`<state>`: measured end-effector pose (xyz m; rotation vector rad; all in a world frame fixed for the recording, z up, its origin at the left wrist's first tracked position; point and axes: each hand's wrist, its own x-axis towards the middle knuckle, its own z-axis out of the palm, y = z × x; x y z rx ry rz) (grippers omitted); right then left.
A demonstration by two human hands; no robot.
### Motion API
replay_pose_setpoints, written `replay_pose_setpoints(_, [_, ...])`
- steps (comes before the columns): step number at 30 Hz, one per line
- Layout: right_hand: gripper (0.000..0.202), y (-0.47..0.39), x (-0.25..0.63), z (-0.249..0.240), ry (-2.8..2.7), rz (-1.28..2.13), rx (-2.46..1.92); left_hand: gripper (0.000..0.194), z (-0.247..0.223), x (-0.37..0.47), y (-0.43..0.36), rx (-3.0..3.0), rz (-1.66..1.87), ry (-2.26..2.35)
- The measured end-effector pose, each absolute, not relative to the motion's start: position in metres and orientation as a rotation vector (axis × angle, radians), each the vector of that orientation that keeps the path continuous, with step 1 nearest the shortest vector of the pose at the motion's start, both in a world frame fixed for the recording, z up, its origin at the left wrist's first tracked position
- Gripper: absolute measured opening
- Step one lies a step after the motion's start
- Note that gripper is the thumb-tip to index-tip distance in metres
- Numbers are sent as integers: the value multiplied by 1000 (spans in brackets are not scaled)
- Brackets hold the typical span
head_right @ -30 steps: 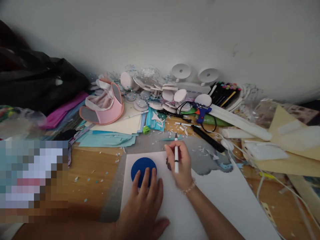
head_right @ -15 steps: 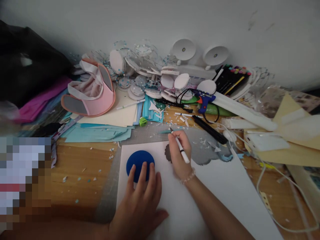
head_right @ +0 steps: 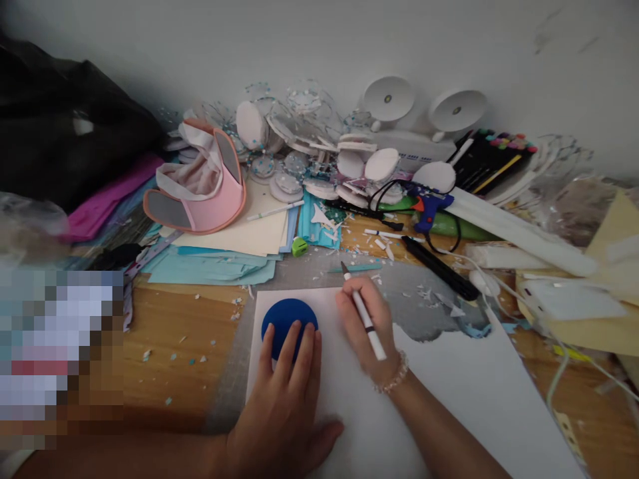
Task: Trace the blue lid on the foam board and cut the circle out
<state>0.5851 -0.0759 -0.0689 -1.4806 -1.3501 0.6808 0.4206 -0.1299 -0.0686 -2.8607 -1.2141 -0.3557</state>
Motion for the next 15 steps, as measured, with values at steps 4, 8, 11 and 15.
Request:
replay_pose_setpoints(4, [15,-76,582,-65,-1839,624,-1383,79,-69,419,-128,-2861,-380,-1188])
replay_pose_setpoints(8, [28,-73,582,-63,-2121,682,-1223,74,-69,418,-127,-2889,-361,-1173])
replay_pose_setpoints(11, [27,-72,583,-64,-2116,680,-1239,75,-68,417,-128,-2904,-348,-1181])
replay_pose_setpoints(15, [25,-71,583,-69,-2096,677,-1287,81,-67,418,-128,-2886,-362,-1238])
